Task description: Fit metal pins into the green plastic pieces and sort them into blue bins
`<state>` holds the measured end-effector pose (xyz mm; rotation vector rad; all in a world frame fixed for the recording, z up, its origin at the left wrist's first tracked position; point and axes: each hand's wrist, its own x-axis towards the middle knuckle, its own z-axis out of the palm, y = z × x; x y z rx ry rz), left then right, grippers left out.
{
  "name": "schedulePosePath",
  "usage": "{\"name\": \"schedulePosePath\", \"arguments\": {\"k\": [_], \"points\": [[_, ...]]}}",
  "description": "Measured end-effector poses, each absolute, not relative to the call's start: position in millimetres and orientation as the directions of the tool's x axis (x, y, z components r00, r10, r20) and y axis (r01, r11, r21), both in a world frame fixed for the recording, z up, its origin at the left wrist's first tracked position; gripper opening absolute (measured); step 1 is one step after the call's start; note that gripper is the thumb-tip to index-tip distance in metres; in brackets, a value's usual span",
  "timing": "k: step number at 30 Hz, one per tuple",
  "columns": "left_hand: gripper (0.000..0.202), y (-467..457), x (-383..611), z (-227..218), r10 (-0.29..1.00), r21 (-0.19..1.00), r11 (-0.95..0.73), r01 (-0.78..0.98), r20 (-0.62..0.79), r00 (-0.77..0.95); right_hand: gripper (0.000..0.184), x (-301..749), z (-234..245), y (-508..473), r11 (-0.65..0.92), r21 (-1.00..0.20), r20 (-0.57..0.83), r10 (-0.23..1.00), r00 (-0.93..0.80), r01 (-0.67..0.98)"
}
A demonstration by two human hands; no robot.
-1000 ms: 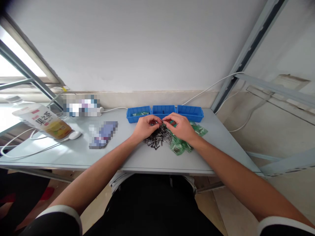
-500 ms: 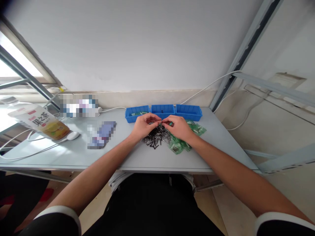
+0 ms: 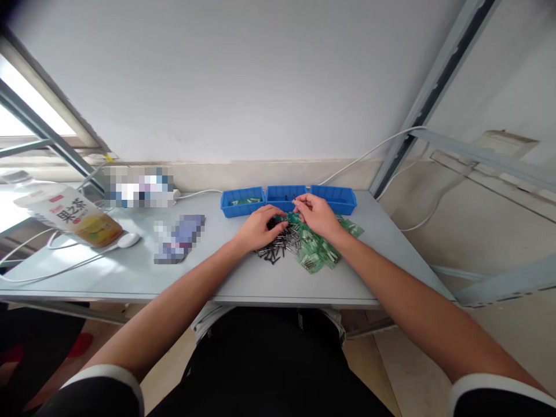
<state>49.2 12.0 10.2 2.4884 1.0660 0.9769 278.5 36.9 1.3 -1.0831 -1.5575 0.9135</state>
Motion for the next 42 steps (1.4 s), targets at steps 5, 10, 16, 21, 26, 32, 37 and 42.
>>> {"name": "schedulePosePath", "arguments": {"k": [5,10,16,21,26,32,37,42], "points": [[0.041,10,49,5,0.693,0.432,-0.721,0.542,0.421,0.586,0.048,275,6,41,0.230,-0.965,0.225,0.973,-0.049,0.126],[0.034,13,47,5,0.689,0.451,-0.722,0.524,0.412,0.596,0.050,275,10,36,0.205,-0.969,0.195,0.977,-0.084,0.139],[0.019,15,46,7,0.710,0.470,-0.703,0.533,0.426,0.561,0.045,276,17,18,0.283,-0.927,0.249,0.955,-0.161,0.246],[0.023,15,44,9,0.720,0.477,-0.693,0.540,0.448,0.529,0.040,279,19,10,0.331,-0.870,0.285,0.943,-0.174,0.367],[0.031,17,44,9,0.721,0.506,-0.693,0.514,0.467,0.513,0.040,280,18,9,0.325,-0.871,0.264,0.942,-0.208,0.368],[0.037,18,42,11,0.754,0.531,-0.656,0.535,0.447,0.481,0.042,279,21,7,0.314,-0.873,0.249,0.945,-0.211,0.374],[0.039,17,42,12,0.758,0.523,-0.650,0.551,0.494,0.426,0.039,278,23,4,0.323,-0.862,0.257,0.943,-0.213,0.391],[0.036,16,45,15,0.730,0.558,-0.673,0.485,0.606,0.316,0.034,278,19,4,0.375,-0.826,0.288,0.923,-0.256,0.422]]}}
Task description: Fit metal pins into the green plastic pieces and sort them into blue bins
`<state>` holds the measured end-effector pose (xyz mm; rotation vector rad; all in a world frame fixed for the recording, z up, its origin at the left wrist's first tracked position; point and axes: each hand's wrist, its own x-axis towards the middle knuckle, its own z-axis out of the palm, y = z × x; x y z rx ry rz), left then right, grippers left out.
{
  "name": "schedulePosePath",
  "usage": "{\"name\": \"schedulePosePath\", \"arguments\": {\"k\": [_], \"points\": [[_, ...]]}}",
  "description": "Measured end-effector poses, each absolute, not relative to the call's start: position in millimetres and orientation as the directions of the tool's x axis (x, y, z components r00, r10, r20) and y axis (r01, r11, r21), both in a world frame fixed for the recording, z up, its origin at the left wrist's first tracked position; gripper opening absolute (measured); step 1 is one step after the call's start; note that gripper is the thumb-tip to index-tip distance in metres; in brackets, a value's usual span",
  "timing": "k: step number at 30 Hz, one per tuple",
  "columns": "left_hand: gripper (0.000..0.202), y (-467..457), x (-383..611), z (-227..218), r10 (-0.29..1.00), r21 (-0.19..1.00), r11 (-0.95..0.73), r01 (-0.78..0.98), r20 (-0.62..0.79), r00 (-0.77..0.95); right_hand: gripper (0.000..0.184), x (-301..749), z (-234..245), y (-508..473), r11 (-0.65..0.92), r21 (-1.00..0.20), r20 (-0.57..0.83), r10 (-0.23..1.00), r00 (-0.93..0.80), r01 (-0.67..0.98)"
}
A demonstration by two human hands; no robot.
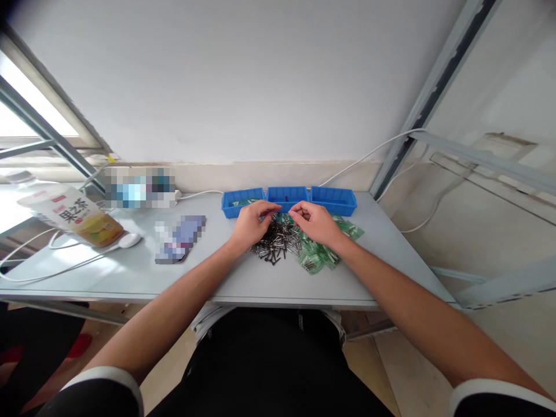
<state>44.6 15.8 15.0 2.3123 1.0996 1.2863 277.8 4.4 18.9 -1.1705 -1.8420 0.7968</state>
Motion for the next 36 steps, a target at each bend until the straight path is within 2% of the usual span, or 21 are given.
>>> {"name": "schedulePosePath", "arguments": {"k": [5,9,12,17,23,27,30,36], "points": [[0.027,16,49,15,0.756,0.696,-0.654,0.298,0.613,0.228,0.030,274,16,5,0.475,-0.766,0.394,0.879,-0.267,0.433],[0.022,16,52,12,0.788,0.776,-0.609,0.168,0.566,0.242,0.036,271,14,4,0.417,-0.856,0.334,0.898,-0.288,0.307],[0.020,17,52,9,0.803,0.812,-0.571,0.122,0.522,0.288,0.034,271,15,2,0.390,-0.880,0.322,0.909,-0.264,0.271],[0.021,18,50,8,0.816,0.813,-0.553,0.182,0.484,0.317,0.032,272,17,3,0.410,-0.868,0.356,0.907,-0.226,0.280],[0.032,14,49,13,0.770,0.685,-0.636,0.355,0.529,0.358,0.030,273,16,3,0.476,-0.812,0.430,0.879,-0.206,0.338],[0.036,12,50,16,0.733,0.644,-0.674,0.361,0.525,0.433,0.028,274,17,4,0.532,-0.743,0.484,0.846,-0.222,0.406],[0.032,11,51,18,0.738,0.676,-0.664,0.320,0.520,0.431,0.028,273,19,2,0.545,-0.718,0.479,0.838,-0.261,0.434],[0.026,16,49,14,0.839,0.810,-0.532,0.246,0.468,0.277,0.030,273,24,-4,0.513,-0.733,0.441,0.858,-0.263,0.447]]}}
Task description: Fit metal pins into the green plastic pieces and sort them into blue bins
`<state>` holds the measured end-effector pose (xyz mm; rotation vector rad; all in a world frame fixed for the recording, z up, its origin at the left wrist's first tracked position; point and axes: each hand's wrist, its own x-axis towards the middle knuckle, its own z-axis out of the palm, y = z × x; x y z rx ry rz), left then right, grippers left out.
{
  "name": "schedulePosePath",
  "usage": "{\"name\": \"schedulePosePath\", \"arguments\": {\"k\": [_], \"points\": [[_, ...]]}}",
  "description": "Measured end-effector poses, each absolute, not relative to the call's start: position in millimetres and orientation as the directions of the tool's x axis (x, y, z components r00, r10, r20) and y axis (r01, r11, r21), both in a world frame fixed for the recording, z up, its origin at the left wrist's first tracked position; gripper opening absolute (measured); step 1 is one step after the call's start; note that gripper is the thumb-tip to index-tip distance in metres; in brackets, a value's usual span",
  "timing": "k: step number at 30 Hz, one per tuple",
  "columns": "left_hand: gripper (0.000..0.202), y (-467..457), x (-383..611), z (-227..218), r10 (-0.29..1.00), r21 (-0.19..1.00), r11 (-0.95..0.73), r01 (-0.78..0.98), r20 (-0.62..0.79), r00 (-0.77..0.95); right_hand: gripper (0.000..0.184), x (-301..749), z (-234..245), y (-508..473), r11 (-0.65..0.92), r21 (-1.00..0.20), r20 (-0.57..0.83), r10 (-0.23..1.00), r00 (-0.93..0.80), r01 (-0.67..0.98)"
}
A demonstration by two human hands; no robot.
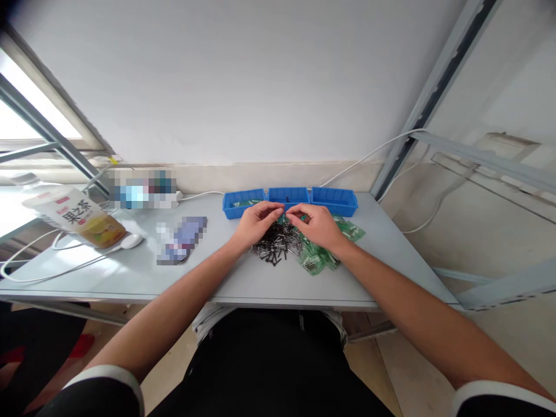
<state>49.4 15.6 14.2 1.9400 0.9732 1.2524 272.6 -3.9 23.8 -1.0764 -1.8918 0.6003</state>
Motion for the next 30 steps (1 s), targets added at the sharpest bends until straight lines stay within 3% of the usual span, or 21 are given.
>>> {"name": "schedulePosePath", "arguments": {"k": [6,18,30], "points": [[0.018,20,48,6,0.868,0.843,-0.478,0.248,0.409,0.282,0.030,272,27,-5,0.562,-0.668,0.511,0.823,-0.248,0.487],[0.007,14,49,12,0.863,0.824,-0.482,0.296,0.388,0.324,0.034,275,21,0,0.673,-0.545,0.538,0.738,-0.406,0.500],[0.013,7,53,19,0.805,0.724,-0.594,0.351,0.530,0.267,0.021,274,18,4,0.643,-0.545,0.520,0.762,-0.385,0.537]]}}
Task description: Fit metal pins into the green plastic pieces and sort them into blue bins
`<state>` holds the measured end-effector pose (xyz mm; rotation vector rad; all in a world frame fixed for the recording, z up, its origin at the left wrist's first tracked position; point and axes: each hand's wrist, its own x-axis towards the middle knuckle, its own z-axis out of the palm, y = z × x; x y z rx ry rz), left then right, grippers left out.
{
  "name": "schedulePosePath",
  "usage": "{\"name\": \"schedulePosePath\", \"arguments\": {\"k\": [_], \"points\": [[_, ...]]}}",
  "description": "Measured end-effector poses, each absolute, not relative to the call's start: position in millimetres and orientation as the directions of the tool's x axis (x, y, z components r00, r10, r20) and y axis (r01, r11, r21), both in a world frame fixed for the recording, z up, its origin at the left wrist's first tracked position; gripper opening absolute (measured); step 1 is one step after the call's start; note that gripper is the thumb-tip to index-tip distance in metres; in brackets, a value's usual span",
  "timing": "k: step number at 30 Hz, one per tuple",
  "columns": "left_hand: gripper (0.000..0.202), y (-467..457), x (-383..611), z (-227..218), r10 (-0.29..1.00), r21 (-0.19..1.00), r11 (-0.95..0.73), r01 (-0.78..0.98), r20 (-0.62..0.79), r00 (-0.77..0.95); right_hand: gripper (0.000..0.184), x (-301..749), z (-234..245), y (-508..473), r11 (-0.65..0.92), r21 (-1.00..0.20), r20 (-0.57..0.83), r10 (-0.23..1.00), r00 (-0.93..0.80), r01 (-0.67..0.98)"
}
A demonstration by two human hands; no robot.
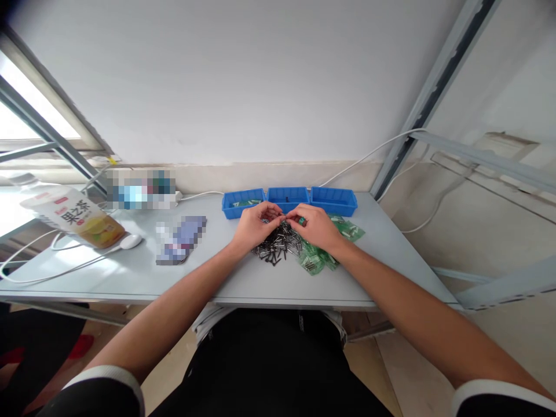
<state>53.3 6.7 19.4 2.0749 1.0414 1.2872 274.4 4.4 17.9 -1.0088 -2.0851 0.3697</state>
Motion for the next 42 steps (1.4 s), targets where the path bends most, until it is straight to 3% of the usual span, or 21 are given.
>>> {"name": "schedulePosePath", "arguments": {"k": [6,12,22,36,42], "points": [[0.028,8,54,18,0.801,0.771,-0.592,0.235,0.529,0.281,0.022,274,16,6,0.601,-0.629,0.468,0.799,-0.377,0.493],[0.028,10,54,19,0.794,0.801,-0.581,0.141,0.522,0.310,0.026,273,17,4,0.558,-0.702,0.442,0.829,-0.342,0.443],[0.023,11,50,23,0.841,0.836,-0.529,0.148,0.493,0.224,0.032,273,21,0,0.533,-0.718,0.428,0.845,-0.319,0.447],[0.014,17,48,17,0.814,0.809,-0.566,0.157,0.519,0.261,0.029,274,22,0,0.529,-0.722,0.431,0.848,-0.309,0.446],[0.020,14,49,20,0.814,0.821,-0.556,0.125,0.508,0.284,0.033,273,24,-2,0.525,-0.722,0.426,0.851,-0.308,0.450]]}}
